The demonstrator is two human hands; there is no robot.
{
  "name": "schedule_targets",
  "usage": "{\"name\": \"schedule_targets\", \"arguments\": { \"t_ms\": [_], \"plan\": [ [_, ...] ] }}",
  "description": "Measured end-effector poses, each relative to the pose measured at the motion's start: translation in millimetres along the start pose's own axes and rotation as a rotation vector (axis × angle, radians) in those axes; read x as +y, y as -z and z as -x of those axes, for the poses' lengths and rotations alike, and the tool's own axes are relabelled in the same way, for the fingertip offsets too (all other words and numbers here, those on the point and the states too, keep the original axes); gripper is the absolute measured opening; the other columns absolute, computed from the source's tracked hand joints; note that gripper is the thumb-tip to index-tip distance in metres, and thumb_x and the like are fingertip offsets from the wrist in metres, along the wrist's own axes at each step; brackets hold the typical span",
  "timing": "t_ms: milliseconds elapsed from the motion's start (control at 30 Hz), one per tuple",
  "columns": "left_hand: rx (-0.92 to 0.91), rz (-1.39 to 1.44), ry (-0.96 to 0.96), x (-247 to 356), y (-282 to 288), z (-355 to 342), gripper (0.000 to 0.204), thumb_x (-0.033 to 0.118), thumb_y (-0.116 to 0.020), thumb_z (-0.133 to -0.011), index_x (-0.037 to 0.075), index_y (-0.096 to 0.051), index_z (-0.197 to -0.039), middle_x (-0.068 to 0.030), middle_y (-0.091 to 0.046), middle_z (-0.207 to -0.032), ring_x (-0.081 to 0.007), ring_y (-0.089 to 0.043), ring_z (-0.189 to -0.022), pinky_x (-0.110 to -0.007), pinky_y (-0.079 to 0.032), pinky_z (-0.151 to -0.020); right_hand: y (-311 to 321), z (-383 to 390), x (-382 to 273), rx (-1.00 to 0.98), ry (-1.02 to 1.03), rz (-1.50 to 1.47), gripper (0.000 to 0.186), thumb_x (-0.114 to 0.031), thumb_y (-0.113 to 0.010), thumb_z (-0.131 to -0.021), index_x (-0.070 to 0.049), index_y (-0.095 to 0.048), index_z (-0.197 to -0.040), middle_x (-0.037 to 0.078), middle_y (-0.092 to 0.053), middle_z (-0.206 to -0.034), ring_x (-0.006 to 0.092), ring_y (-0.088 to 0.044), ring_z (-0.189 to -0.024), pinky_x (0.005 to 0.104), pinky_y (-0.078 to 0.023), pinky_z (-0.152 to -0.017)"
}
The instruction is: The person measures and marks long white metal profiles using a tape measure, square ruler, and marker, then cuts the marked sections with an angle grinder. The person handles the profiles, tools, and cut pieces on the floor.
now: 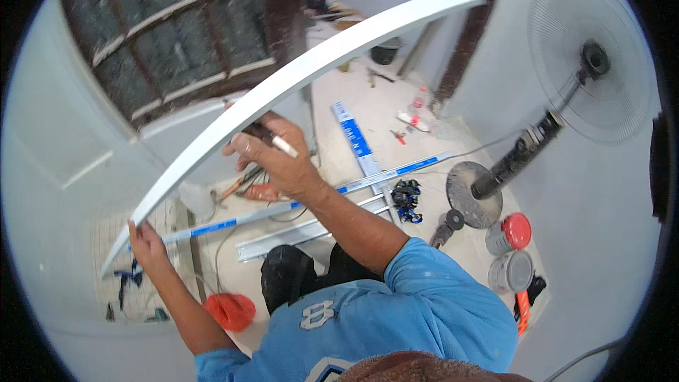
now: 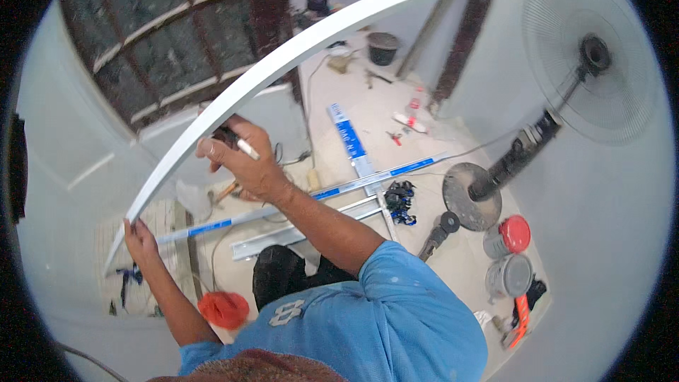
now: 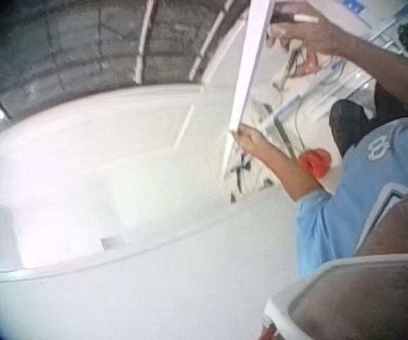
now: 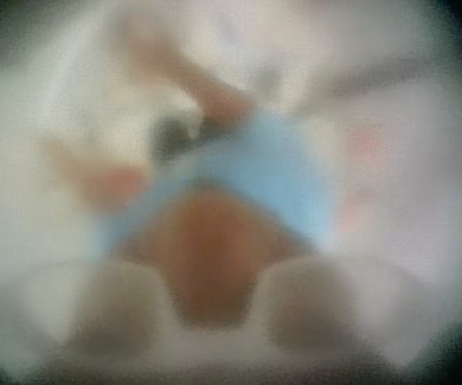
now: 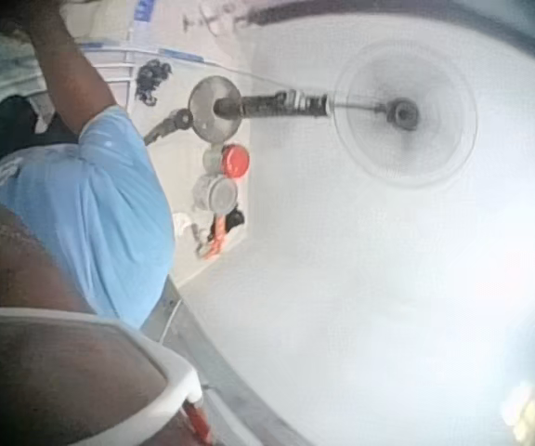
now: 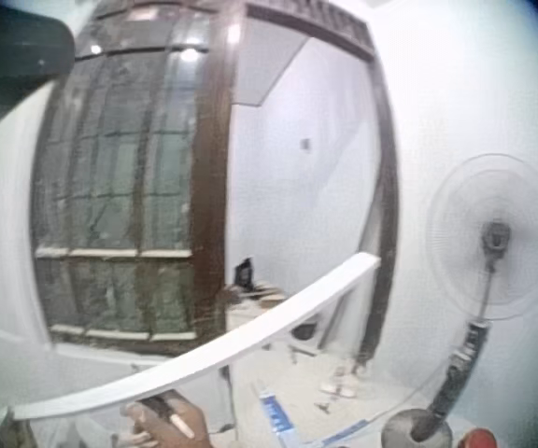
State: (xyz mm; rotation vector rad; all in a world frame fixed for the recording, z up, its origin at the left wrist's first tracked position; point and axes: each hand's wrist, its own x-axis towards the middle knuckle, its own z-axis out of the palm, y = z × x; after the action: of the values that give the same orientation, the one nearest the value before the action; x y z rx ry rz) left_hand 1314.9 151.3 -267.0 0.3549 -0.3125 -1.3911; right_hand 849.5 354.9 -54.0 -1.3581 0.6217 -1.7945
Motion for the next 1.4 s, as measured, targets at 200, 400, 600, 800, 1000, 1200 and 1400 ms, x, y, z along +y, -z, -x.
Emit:
{"name": "schedule_targets", "arguments": {
  "t_ms": [200, 400, 600, 800, 1000, 1200, 1400],
  "plan": [
    [0.125, -0.217, 0.062, -65.8, -23.7, 32.8, 0.032, 0.026, -0.064, -0.107, -0.005, -0.059, -0.113, -0.0168, -0.068, -0.108, -0.0275, -0.07, -0.1, -0.04, -0.06, -0.094, 54.7, 31.7, -8.9, 0.215, -0.077, 0.068, 0.047, -0.028, -0.064, -0.105, 0.004, -0.061, -0.141, 0.011, -0.07, -0.106, 0.0151, -0.07, -0.094, 0.0272, -0.06, -0.074],
    [-0.272, -1.727, -0.56, -142.2, -105.3, 179.1, 0.03, 0.023, -0.059, -0.107, 0.0, -0.063, -0.089, -0.006, -0.052, -0.069, -0.0192, -0.049, -0.064, -0.034, -0.042, -0.061, 99.6, 86.6, 31.3, 0.299, -0.194, 0.043, 0.04, -0.024, -0.064, -0.106, 0.003, -0.066, -0.136, 0.008, -0.071, -0.106, 0.0098, -0.066, -0.087, 0.0252, -0.057, -0.073],
    [-1.439, -1.337, -0.828, -299.2, -327.6, 289.8, 0.044, 0.021, -0.08, -0.083, -0.002, -0.066, -0.119, -0.0214, -0.063, -0.115, -0.0415, -0.058, -0.111, -0.051, -0.042, -0.101, 139.2, 139.5, 102.6, 0.496, -0.11, 0.193, 0.031, -0.025, -0.068, -0.104, 0.001, -0.072, -0.12, 0.005, -0.071, -0.097, 0.0095, -0.068, -0.087, 0.0263, -0.057, -0.072],
    [-1.784, -1.625, -0.305, -470.9, -361.4, 310.0, 0.06, 0.031, -0.079, -0.087, -0.003, -0.059, -0.133, -0.0292, -0.068, -0.111, -0.0442, -0.065, -0.109, -0.049, -0.05, -0.099, 149.4, 176.7, 114.2, 0.586, -0.254, 0.017, 0.026, -0.023, -0.069, -0.102, 0.003, -0.07, -0.102, 0.007, -0.073, -0.092, 0.0129, -0.069, -0.079, 0.0286, -0.055, -0.067],
    [-1.897, -1.408, 0.087, -542.0, -303.5, 281.0, 0.039, 0.027, -0.073, -0.091, -0.001, -0.066, -0.119, -0.0244, -0.072, -0.103, -0.0361, -0.07, -0.096, -0.045, -0.053, -0.091, 197.7, 231.0, 136.5, 0.668, -0.497, 0.356, 0.017, -0.017, -0.07, -0.097, -0.001, -0.073, -0.104, 0.017, -0.077, -0.107, 0.0255, -0.073, -0.099, 0.0441, -0.056, -0.092],
    [-1.857, -1.533, 0.504, -551.9, -290.4, 300.6, 0.041, 0.024, -0.069, -0.096, 0.005, -0.068, -0.131, -0.0107, -0.072, -0.112, -0.0235, -0.068, -0.102, -0.039, -0.052, -0.096, 346.1, 442.6, 126.0, 0.829, -0.951, 1.271, 0.022, -0.017, -0.066, -0.088, -0.001, -0.072, -0.103, 0.022, -0.073, -0.099, 0.0379, -0.071, -0.096, 0.0482, -0.057, -0.085],
    [-1.825, -1.531, 0.454, -569.4, -258.7, 317.6, 0.041, 0.028, -0.074, -0.093, 0.001, -0.071, -0.123, -0.0147, -0.072, -0.109, -0.025, -0.067, -0.1, -0.04, -0.05, -0.096, 355.8, 471.2, 164.6, 0.797, -1.4, 1.33, 0.047, -0.029, -0.079, -0.085, 0.002, -0.064, -0.117, 0.029, -0.062, -0.116, 0.0493, -0.07, -0.106, 0.0536, -0.059, -0.092]
  ]
}}
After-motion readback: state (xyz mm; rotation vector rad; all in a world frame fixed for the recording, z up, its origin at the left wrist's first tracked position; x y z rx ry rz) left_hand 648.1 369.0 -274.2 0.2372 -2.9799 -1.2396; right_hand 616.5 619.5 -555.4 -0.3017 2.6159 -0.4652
